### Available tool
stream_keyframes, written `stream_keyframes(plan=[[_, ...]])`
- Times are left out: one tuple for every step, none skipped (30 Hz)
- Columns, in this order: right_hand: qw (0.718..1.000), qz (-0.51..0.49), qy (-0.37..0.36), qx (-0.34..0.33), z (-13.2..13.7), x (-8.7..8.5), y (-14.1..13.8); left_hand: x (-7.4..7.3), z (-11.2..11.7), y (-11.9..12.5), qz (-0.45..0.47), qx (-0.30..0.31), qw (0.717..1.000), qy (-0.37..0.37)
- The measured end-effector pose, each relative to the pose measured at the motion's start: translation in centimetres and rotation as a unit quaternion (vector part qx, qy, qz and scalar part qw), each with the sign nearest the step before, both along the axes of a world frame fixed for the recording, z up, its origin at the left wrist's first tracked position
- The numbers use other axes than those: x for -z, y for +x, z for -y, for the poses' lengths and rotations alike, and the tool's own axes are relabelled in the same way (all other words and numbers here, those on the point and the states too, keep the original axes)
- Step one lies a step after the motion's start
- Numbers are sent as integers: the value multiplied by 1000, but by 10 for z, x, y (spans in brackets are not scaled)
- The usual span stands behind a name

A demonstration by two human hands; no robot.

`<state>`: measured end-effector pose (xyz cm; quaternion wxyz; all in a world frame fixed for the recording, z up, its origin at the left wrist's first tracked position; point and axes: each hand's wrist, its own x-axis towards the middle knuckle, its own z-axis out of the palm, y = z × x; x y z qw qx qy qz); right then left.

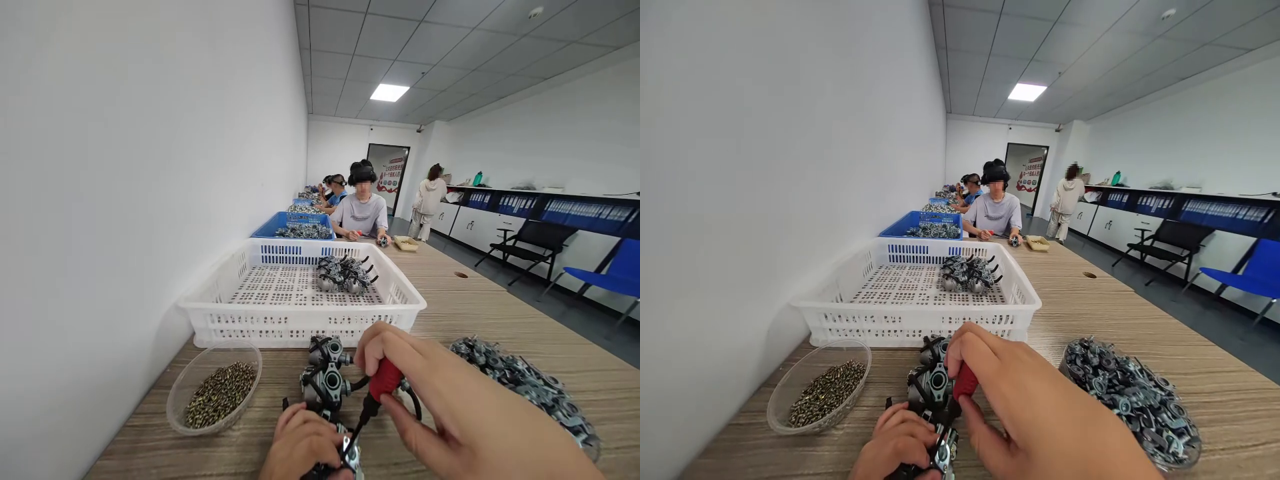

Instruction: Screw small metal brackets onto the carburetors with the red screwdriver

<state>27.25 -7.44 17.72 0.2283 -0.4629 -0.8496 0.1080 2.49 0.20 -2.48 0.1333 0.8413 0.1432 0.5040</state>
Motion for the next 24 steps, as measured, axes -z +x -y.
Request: stream_keyframes(plan=[[1000, -10, -21, -12, 2, -2, 1, -2, 0, 1, -1, 2, 1000, -2], [999, -14, -35, -19, 3, -3, 2, -3, 1, 1, -1, 5, 1000, -3], [999, -13, -39, -18, 2, -4, 3, -4, 1, 2, -1, 6, 1000, -5], [999, -8, -30, -15, 0, -3, 3, -6, 1, 2, -1, 7, 1000, -6], [1000, 2, -9, -11, -3, -1, 3, -6, 1, 2, -2, 6, 1000, -7], [1000, 16, 19, -7, -6, 1, 3, -7, 1, 1, -4, 5, 1000, -7], [998, 33, 50, -2, -9, 3, 2, -7, 1, 1, -7, 2, 1000, -8], [996, 49, 77, 2, -11, 5, 2, -7, 1, 0, -9, 0, 1000, -10], [994, 63, 93, 8, -12, 6, 2, -7, 1, 0, -11, -2, 1000, -12], [993, 68, 96, 15, -12, 7, 2, -7, 2, -1, -13, -3, 1000, -13], [994, 65, 88, 24, -10, 6, 1, -7, 2, -1, -15, -4, 1000, -15], [996, 53, 71, 28, -8, 4, 1, -7, 2, -2, -15, -5, 1000, -16], [998, 38, 49, 28, -5, 1, 1, -7, 2, -2, -17, -5, 1000, -17], [999, 22, 25, 21, -2, -1, 1, -6, 2, -3, -18, -4, 1000, -18], [1000, 8, 5, 7, 0, -4, 0, -6, 2, -3, -19, -3, 1000, -21], [1000, 0, -10, -11, 1, -5, 0, -5, 2, -3, -20, -2, 999, -24], [999, -5, -16, -28, 1, -6, 0, -4, 2, -4, -21, -1, 999, -27], [999, -4, -11, -38, 0, -5, 0, -4, 2, -4, -22, 0, 999, -30], [999, 2, 7, -41, -2, -4, 0, -3, 2, -5, -23, 0, 999, -32], [999, 14, 37, -36, -4, -1, 0, -2, 2, -5, -23, 0, 999, -33], [997, 33, 72, -23, -7, 1, 0, -1, 2, -5, -23, 0, 999, -34], [993, 56, 106, -6, -9, 4, 0, -1, 1, -6, -22, 0, 999, -34], [988, 82, 131, 13, -11, 6, 0, 0, 1, -6, -19, 0, 999, -32], [983, 106, 146, 32, -11, 7, 0, 0, 1, -6, -17, 1, 999, -29]])
